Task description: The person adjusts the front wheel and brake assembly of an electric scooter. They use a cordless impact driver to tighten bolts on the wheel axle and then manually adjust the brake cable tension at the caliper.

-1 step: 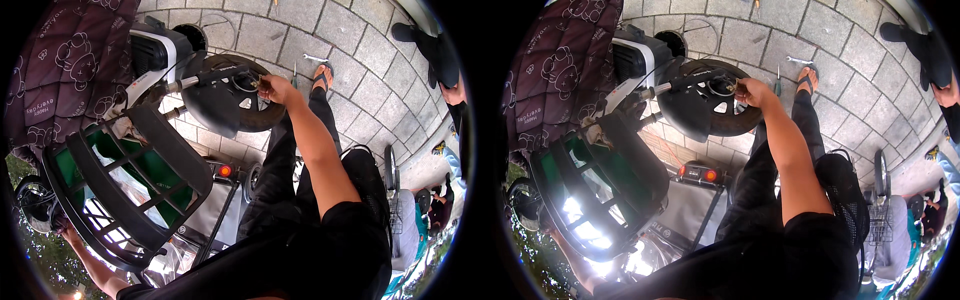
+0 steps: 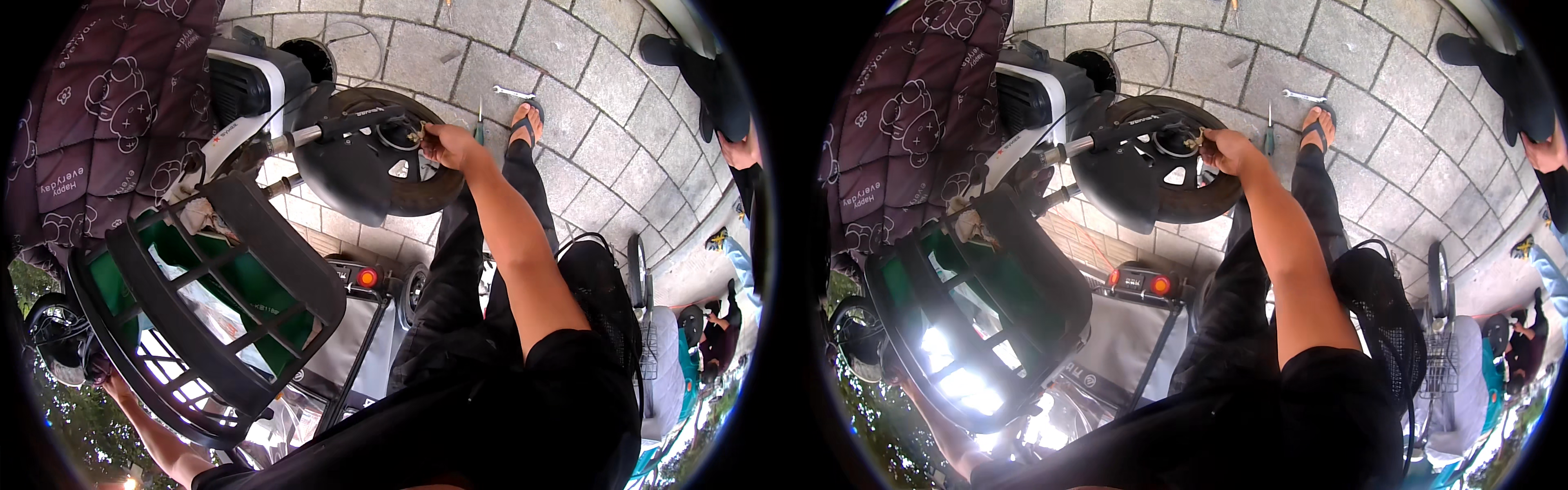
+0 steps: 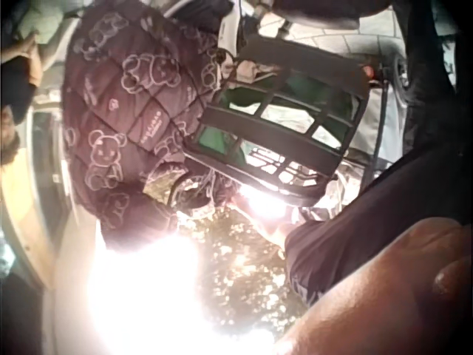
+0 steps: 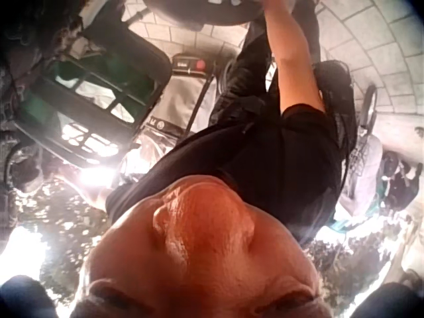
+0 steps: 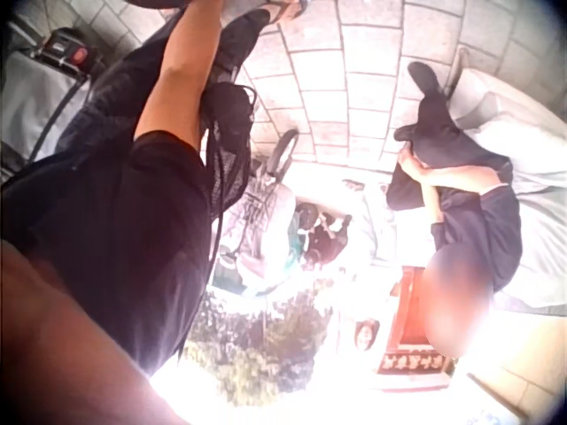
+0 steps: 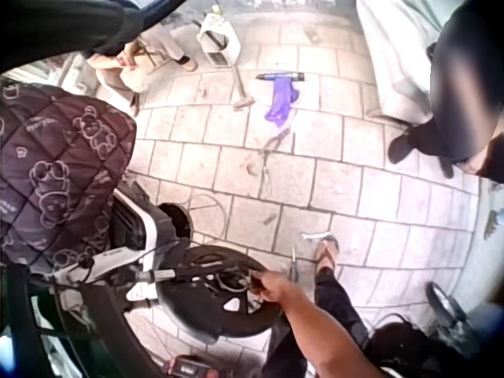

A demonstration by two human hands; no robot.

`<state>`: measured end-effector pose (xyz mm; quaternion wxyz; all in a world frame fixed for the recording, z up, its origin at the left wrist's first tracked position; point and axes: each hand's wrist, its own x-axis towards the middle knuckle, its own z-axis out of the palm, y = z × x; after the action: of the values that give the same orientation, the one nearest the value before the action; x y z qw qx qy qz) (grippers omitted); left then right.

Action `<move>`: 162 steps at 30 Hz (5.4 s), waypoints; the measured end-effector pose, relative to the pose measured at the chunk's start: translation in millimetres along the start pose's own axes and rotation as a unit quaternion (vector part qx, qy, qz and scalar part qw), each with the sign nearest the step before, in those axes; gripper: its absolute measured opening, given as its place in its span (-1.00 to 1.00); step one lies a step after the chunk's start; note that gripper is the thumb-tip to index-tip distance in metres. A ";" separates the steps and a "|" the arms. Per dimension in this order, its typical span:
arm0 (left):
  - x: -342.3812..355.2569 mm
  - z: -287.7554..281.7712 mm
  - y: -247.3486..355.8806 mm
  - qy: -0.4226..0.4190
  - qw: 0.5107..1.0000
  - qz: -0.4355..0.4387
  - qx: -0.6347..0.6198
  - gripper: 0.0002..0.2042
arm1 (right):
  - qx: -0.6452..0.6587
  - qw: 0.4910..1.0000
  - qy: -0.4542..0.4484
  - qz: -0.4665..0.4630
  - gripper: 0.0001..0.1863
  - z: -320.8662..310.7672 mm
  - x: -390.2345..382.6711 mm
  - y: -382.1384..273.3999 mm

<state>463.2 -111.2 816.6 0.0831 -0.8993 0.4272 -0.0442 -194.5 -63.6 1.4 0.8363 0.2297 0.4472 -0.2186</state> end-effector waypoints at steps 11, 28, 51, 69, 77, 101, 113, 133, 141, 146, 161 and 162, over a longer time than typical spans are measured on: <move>12.5 4.8 7.9 0.007 1.000 -0.011 0.000 -0.45 | 0.035 0.998 0.052 0.013 -0.63 11.0 -2.7 3.8; -0.6 2.0 4.0 0.010 1.000 -0.029 -0.003 -0.44 | 0.074 0.996 0.053 -0.003 -0.63 14.1 3.3 10.0; -3.8 3.4 15.1 0.017 0.999 -0.031 -0.008 -0.41 | 0.015 0.992 0.110 0.056 -0.66 6.3 30.4 10.3; -11.1 12.3 22.0 0.012 0.999 -0.033 -0.016 -0.39 | -0.011 0.991 0.132 0.029 -0.63 14.0 22.1 8.0; -13.6 16.2 26.0 0.017 0.999 -0.033 -0.025 -0.37 | 0.069 0.997 0.036 -0.004 -0.66 0.9 23.1 15.5; -23.4 37.2 41.2 0.062 0.980 0.006 -0.189 -0.26 | -0.017 0.995 0.086 0.041 -0.39 1.2 31.7 14.5; -76.2 50.0 145.8 0.117 0.984 -0.029 -0.135 -0.50 | 0.001 0.996 0.092 -0.005 -0.62 -0.9 27.7 16.0; -39.2 49.9 80.3 0.100 0.957 0.097 -0.256 -0.44 | -0.029 0.866 0.053 -0.497 -0.63 2.2 -447.8 -257.0; -69.7 37.2 103.8 0.117 0.983 -0.016 -0.141 -0.21 | 0.049 0.782 0.162 -0.599 -0.66 29.3 -648.7 -41.6; -35.5 69.1 112.9 0.152 0.976 0.016 -0.157 -0.22 | -0.271 0.728 0.015 -0.630 -0.79 130.1 -696.4 27.7; -46.8 57.1 82.7 0.128 0.978 0.010 -0.164 -0.22 | -0.769 0.393 -0.458 -0.211 -0.79 333.7 -799.5 128.1; -50.1 53.3 85.5 0.121 0.979 0.007 -0.162 -0.22 | -0.773 0.388 -0.461 -0.202 -0.78 338.2 -799.9 128.8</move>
<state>374.6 -119.5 747.8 -0.1159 -0.8856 0.4421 -0.0825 -305.4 -28.7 871.7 0.6638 -0.7478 0.0035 -0.0138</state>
